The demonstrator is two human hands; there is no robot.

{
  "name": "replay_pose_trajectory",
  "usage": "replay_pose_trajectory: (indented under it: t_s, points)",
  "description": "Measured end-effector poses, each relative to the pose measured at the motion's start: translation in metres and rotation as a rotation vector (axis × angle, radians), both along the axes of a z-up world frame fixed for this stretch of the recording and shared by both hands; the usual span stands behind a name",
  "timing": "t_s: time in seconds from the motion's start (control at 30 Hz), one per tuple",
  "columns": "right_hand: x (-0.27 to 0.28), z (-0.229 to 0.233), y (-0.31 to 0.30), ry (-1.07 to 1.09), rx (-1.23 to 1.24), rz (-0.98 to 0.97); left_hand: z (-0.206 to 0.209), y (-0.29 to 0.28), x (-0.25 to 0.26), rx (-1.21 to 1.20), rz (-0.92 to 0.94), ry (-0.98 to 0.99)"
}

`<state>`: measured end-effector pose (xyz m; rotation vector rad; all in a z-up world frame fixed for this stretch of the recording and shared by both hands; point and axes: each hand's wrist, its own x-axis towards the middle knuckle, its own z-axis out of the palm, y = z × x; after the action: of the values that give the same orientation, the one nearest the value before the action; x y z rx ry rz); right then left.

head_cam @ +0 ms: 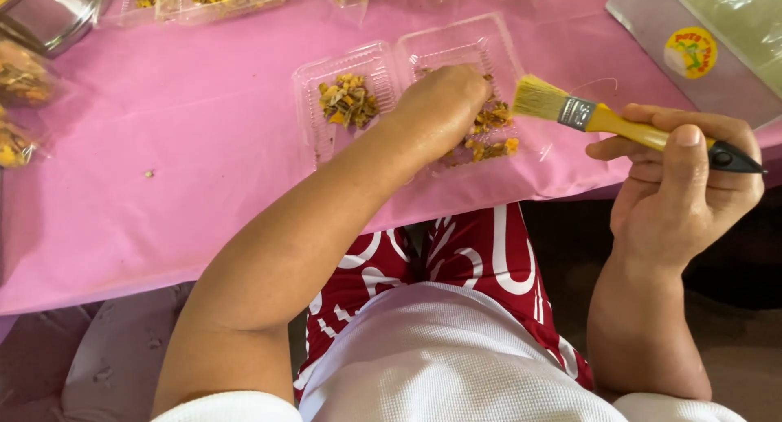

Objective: Packaging small snack pieces into plastic containers and using a brush to arrange them.

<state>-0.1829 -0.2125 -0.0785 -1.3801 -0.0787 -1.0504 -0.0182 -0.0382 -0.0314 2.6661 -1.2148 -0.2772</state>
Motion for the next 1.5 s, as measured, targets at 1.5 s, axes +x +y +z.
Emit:
replay_pose_trajectory:
  t_s: [1.5]
  points:
    - [0.04,0.023,0.033,0.034,0.207,0.269,0.018,0.062,0.024,-1.044,0.498,1.142]
